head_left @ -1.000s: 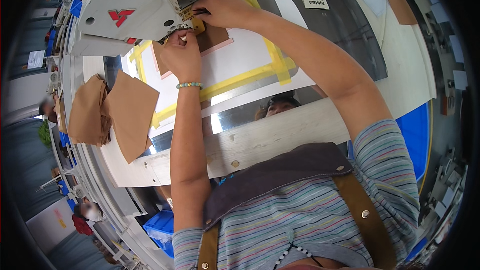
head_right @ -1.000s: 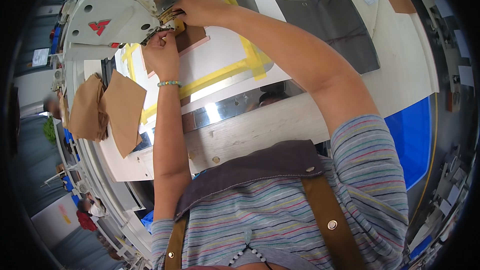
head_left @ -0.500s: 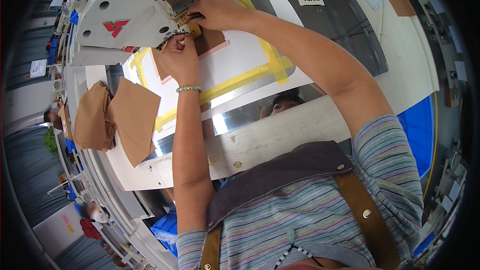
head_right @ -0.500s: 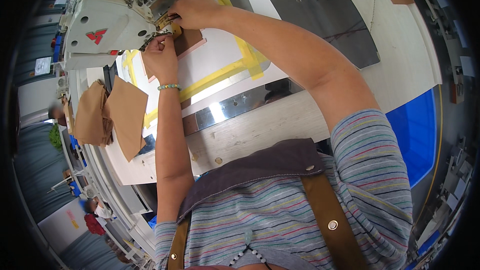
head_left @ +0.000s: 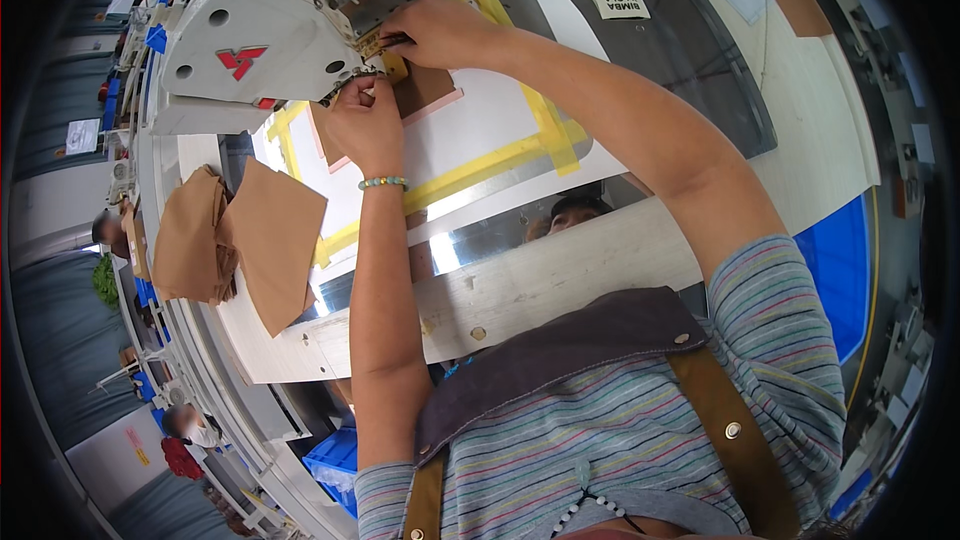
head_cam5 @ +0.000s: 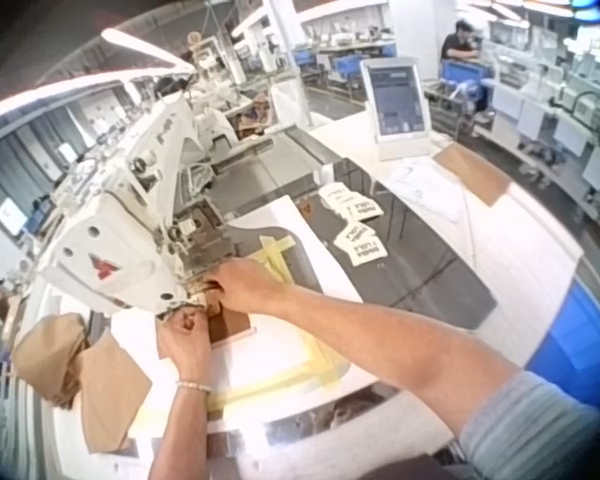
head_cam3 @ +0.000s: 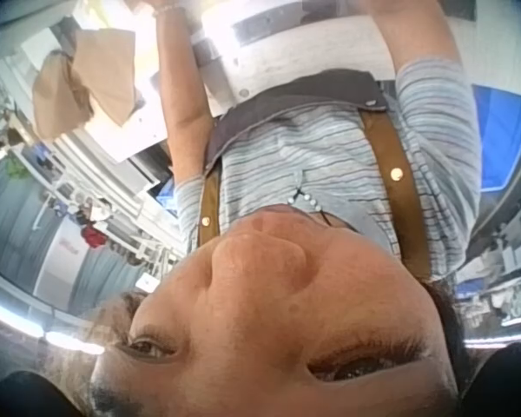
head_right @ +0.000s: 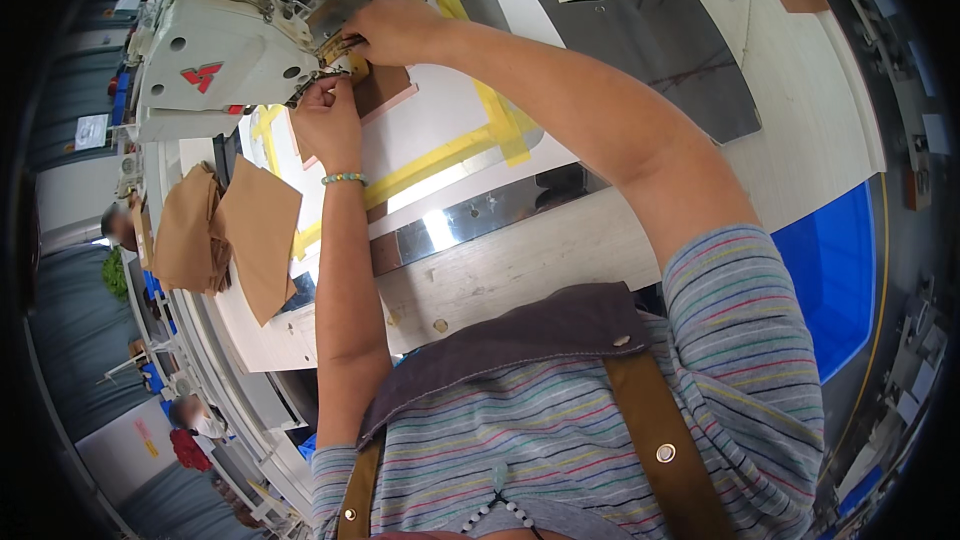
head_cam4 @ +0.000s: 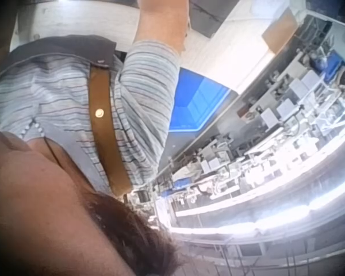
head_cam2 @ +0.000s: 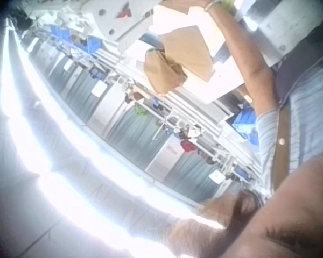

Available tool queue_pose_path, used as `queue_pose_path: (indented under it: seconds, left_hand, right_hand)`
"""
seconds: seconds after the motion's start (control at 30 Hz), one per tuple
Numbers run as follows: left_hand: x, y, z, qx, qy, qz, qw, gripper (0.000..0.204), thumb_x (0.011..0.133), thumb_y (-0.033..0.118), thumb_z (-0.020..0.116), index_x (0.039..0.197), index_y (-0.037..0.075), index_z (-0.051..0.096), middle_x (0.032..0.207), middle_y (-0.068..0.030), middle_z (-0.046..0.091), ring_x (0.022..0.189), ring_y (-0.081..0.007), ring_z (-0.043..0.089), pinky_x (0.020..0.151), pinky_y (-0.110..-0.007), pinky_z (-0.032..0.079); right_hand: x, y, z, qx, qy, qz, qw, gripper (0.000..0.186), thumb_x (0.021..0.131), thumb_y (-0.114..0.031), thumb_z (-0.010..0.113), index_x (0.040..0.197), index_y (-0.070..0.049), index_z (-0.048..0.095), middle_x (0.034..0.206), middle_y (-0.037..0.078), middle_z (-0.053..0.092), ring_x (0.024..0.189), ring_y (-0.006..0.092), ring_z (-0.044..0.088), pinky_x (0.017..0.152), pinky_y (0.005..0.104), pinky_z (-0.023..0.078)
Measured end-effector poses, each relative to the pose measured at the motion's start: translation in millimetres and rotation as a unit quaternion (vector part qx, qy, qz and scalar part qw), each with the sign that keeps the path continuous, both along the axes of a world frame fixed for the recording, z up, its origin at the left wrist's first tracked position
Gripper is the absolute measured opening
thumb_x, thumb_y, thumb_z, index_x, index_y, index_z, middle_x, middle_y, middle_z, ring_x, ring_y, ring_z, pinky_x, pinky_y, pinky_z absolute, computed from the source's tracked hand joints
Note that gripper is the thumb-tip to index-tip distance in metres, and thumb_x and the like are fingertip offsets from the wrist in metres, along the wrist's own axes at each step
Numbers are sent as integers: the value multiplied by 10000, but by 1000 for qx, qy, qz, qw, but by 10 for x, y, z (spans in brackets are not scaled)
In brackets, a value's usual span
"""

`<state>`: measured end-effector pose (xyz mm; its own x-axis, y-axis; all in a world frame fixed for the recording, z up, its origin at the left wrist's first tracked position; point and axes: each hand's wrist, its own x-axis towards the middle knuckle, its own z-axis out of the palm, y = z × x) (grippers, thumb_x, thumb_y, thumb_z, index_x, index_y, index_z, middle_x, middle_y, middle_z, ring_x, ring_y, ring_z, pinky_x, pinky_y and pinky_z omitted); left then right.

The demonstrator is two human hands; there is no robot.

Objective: Sew labels onto leather pieces using an industrial sewing machine.

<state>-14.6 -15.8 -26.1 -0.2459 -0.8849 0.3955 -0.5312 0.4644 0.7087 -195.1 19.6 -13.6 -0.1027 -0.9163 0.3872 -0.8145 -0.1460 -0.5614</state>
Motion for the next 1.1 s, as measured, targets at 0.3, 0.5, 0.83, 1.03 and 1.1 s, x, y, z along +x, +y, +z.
queue_pose_path:
  seconds: [0.3,0.5,0.83,1.03,1.1]
  left_hand:
    - [-19,32,47,4,-7,9,1000,193,838,185,743,836,-7,762,561,-77,614,505,-177,547,549,-367,437]
    - [-11,22,47,-8,-9,9,1000,189,839,182,745,835,-6,763,565,-75,614,505,-174,547,551,-361,440]
    - [-24,64,62,-26,11,1,1000,151,861,130,712,860,-6,777,516,8,562,471,-56,438,497,-284,343]
    - [-10,71,86,-10,7,10,1000,178,860,168,746,847,-9,764,546,-58,575,494,-145,491,532,-355,404]
    - [-9,85,94,-6,3,14,1000,166,862,162,745,857,-1,772,538,-52,574,486,-140,487,529,-351,402]
  right_hand:
    - [-11,15,0,0,-1,0,1000,224,903,-219,683,1091,-118,750,1052,110,738,998,339,691,859,445,555]
    - [-2,6,8,1,-3,2,1000,215,898,-215,686,1078,-116,752,1044,115,738,987,339,693,854,445,556]
    - [-28,-5,-26,-19,6,6,1000,248,885,-249,677,1091,-142,763,986,118,755,965,336,712,840,462,575]
    - [-7,21,25,9,-4,2,1000,229,900,-224,693,1100,-124,747,1056,121,738,996,346,693,860,452,557]
    - [-7,24,30,9,-4,3,1000,230,901,-224,695,1102,-124,747,1060,119,738,998,345,692,861,452,556]
